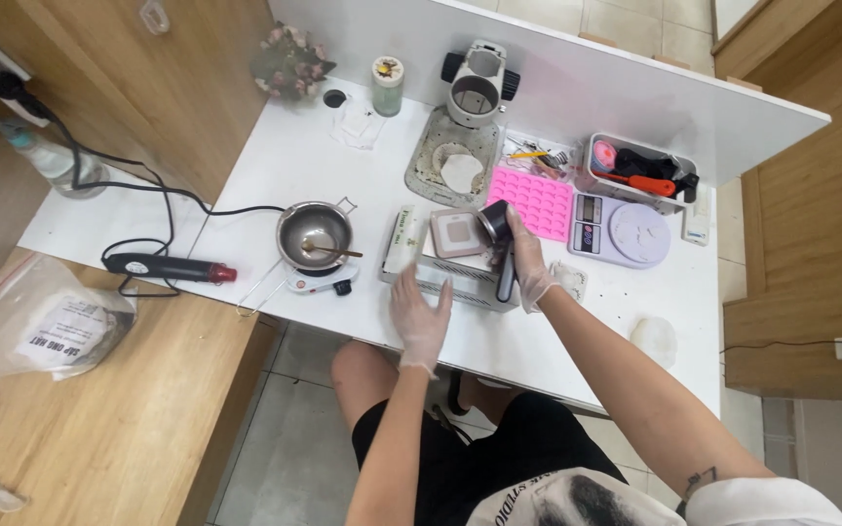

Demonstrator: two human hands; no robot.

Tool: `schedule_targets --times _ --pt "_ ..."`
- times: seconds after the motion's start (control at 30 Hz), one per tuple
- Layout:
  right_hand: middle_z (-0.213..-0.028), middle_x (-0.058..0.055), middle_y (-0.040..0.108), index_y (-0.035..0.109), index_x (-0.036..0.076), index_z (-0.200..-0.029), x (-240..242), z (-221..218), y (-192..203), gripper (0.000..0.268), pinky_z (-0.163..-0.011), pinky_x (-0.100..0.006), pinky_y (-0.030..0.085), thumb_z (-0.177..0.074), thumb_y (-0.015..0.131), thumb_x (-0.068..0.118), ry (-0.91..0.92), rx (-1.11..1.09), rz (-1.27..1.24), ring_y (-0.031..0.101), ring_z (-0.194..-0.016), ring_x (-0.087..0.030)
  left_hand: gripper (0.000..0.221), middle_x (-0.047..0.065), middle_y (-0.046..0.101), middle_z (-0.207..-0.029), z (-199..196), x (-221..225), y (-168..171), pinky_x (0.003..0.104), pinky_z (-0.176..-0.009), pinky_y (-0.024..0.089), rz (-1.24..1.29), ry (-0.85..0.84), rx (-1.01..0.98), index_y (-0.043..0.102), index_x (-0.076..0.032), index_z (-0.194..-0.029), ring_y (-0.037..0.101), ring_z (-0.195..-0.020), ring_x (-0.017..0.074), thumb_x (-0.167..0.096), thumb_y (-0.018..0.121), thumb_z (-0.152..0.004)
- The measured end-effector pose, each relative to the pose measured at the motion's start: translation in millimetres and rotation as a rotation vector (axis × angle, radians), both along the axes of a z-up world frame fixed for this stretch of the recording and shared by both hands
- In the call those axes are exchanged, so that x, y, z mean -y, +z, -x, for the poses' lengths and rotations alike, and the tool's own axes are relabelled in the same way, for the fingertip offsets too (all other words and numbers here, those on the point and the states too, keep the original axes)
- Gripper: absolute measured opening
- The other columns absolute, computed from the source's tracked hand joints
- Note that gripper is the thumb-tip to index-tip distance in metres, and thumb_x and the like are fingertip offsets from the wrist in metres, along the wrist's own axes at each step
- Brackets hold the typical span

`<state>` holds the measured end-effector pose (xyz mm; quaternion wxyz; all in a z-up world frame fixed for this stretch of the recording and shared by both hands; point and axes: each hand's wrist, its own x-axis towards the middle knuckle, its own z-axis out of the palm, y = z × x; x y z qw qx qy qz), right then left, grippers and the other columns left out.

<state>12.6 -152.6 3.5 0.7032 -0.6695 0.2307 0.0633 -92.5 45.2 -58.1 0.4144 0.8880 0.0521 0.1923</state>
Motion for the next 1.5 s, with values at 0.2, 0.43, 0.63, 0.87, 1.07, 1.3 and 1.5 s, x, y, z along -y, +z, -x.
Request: schedule_targets --times 0.2,0.43,0.63,0.87,1.07,1.3,1.5 --pt "-0.073 -0.006 0.066 0.069 0.009 -0.1 10 -15 -21 0.064 -0.054 -0.031 0.052 -0.094 0.051 0.07 -0.005 0.062 0.037 0.063 -0.056 -0.017 0.084 0.019 0.045 -0.149 46 -28 -35 0.055 -0.118 0.024 -0.224 -0.191 -0.476 0.043 -0.007 -0.142 0.033 -0.143 0.0379 -0.058 0.07 -0.081" --pt "-0.08 -0.005 0.068 0.071 0.012 -0.104 6 -18 -25 0.065 -0.061 -0.03 0.053 -0.097 0.049 0.072 -0.013 0.054 0.014 0.063 -0.063 -0.017 0.107 0.02 -0.007 -0.17 33 -42 -67 0.065 -0.12 -0.003 -0.639 -0.283 -0.664 -0.002 -0.019 -0.165 -0.008 -0.156 0.039 -0.078 0.045 -0.089" --pt "-0.077 -0.005 0.066 0.07 0.013 -0.103 -6 -13 -20 0.063 -0.061 -0.03 0.052 -0.099 0.048 0.072 -0.018 0.047 0.003 0.061 -0.062 -0.016 0.103 0.016 -0.015 -0.172 31 -43 -62 0.066 -0.119 -0.009 -0.711 -0.421 -0.778 -0.006 -0.035 -0.165 -0.015 -0.158 0.0369 -0.081 0.043 -0.087" --pt "-0.078 -0.003 0.068 0.069 0.016 -0.106 -5 -12 -24 0.056 -0.061 -0.03 0.053 -0.097 0.049 0.068 -0.076 0.068 0.011 0.061 -0.062 -0.016 0.103 0.016 -0.022 -0.171 28 -37 -62 0.069 -0.118 -0.012 -0.692 -0.485 -0.878 -0.012 -0.037 -0.164 -0.022 -0.156 0.0402 -0.08 0.042 -0.088" --pt "-0.078 -0.006 0.068 0.071 0.005 -0.102 -19 -4 -12 0.069 -0.061 -0.03 0.05 -0.1 0.046 0.069 -0.125 -0.02 0.102 0.06 -0.061 -0.016 0.105 0.016 -0.026 -0.171 25 -40 -54 0.07 -0.118 -0.011 -0.69 -0.525 -0.989 -0.018 -0.038 -0.163 -0.023 -0.157 0.0402 -0.081 0.042 -0.088" --pt "-0.079 -0.008 0.069 0.072 0.004 -0.106 -16 -18 -23 0.065 -0.062 -0.032 0.05 -0.097 0.054 0.065 -0.164 0.037 0.04 0.061 -0.061 -0.018 0.107 0.017 -0.028 -0.17 8 -43 -68 0.07 -0.12 -0.01 -0.708 -0.529 -1.001 -0.019 -0.038 -0.163 -0.025 -0.157 0.0404 -0.083 0.042 -0.087" --pt "-0.078 -0.003 0.069 0.074 0.006 -0.104 -28 -20 -12 0.064 -0.059 -0.027 0.048 -0.096 0.053 0.067 -0.114 0.066 0.038 0.06 -0.062 -0.013 0.119 0.018 -0.025 -0.169 10 -48 -61 0.074 -0.111 -0.009 -0.605 -0.347 -0.505 -0.014 -0.038 -0.162 -0.022 -0.152 0.0422 -0.083 0.048 -0.071"
